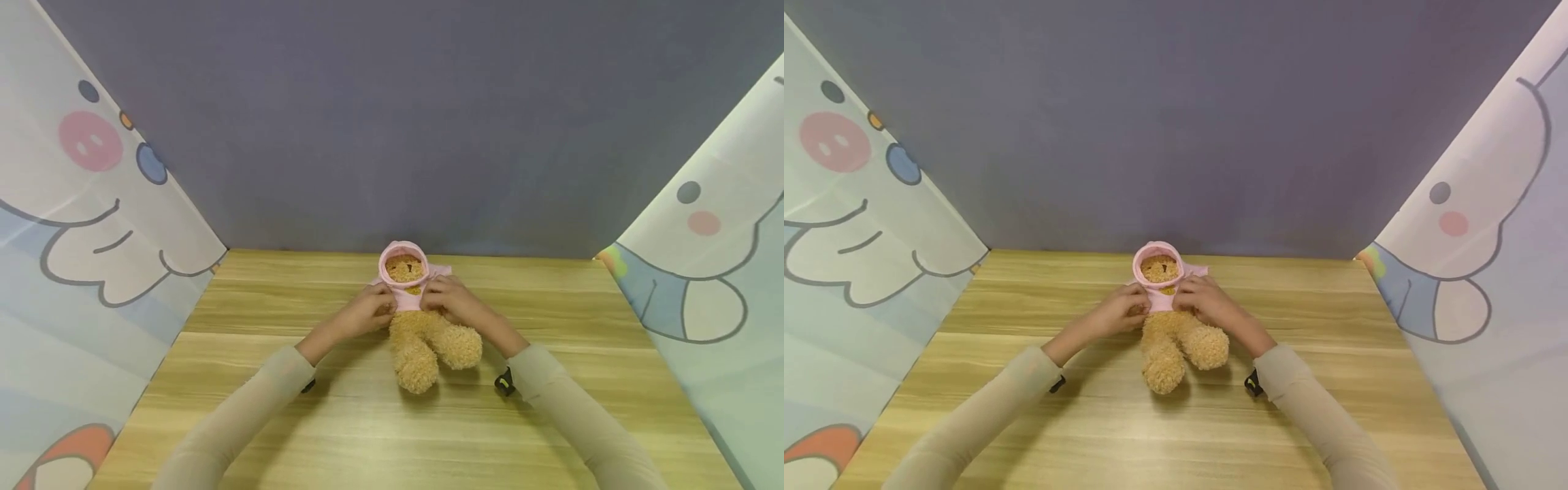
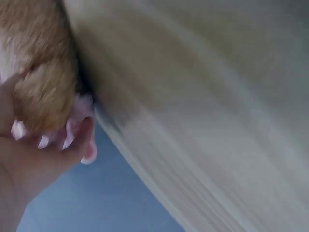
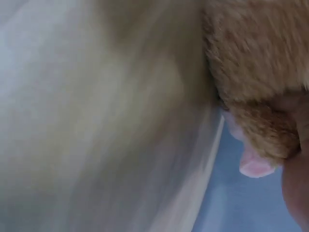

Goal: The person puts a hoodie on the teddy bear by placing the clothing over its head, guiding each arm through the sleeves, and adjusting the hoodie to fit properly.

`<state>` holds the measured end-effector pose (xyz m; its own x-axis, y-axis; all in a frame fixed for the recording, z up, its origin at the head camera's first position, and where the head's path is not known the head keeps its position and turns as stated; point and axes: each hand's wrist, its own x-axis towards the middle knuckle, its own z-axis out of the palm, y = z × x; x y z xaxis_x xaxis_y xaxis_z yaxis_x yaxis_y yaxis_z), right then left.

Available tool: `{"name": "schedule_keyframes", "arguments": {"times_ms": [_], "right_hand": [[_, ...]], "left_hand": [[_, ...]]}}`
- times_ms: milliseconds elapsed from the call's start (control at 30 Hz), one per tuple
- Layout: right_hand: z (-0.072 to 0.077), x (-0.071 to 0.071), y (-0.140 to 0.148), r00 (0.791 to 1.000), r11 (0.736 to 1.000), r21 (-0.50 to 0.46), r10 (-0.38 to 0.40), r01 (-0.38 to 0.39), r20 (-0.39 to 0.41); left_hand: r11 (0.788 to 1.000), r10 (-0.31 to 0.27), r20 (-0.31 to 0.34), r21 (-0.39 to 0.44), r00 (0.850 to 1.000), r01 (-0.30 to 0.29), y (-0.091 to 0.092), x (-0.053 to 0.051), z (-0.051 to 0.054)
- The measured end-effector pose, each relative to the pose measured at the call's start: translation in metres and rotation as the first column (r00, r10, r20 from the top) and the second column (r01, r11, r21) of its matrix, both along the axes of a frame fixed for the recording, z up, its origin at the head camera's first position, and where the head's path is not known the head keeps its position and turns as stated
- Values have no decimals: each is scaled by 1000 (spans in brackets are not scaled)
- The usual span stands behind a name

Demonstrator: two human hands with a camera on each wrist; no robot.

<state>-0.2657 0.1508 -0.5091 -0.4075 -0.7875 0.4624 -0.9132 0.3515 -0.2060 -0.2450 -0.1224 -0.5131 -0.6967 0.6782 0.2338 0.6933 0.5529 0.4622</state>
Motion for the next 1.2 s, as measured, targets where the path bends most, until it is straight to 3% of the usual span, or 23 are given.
{"name": "schedule_keyframes", "arguments": {"times_ms": [100, 200, 267, 333, 467, 533, 600, 700, 833, 967, 1067, 1200], "right_hand": [[-4, -7, 1, 988, 998, -38, 45, -51, -149], [-2, -8, 3, 990, 996, -71, 34, -44, -140], [1, -4, 5, 999, 998, -69, 4, -7, -45], [5, 2, 8, 994, 998, -40, -34, 39, 105], [12, 11, 13, 921, 994, 73, -99, 77, 378], [14, 11, 15, 890, 993, 111, -90, 45, 447], [13, 9, 19, 881, 993, 116, -64, 10, 469], [6, 7, 23, 900, 996, 91, -58, 21, 431], [-5, 8, 23, 953, 983, 120, -167, 140, 252], [-13, 12, 21, 965, 959, 163, -250, 234, 86], [-14, 13, 21, 961, 956, 147, -265, 252, 80], [-8, 10, 24, 950, 964, 118, -257, 238, 179]], "left_hand": [[999, 31, -43, -10, 999, -31, 6, -1, 1], [997, 75, -35, -21, 997, -75, 8, -3, 2], [993, 112, -5, -27, 994, -112, 7, -2, 1], [988, 152, 42, -46, 987, -150, 4, 0, -1], [979, 199, 108, -73, 974, -192, -2, 7, -8], [981, 192, 116, -63, 975, -186, -2, 9, -10], [984, 176, 121, -41, 977, -172, -1, 8, -11], [987, 163, 110, -8, 981, -163, 3, 5, -12], [984, 176, 55, -22, 983, -175, 10, 2, -14], [982, 168, -28, -87, 985, -170, 16, 5, -12], [979, 184, -31, -79, 982, -186, 19, 6, -9], [970, 242, 63, 17, 968, -243, 21, 5, -7]]}}
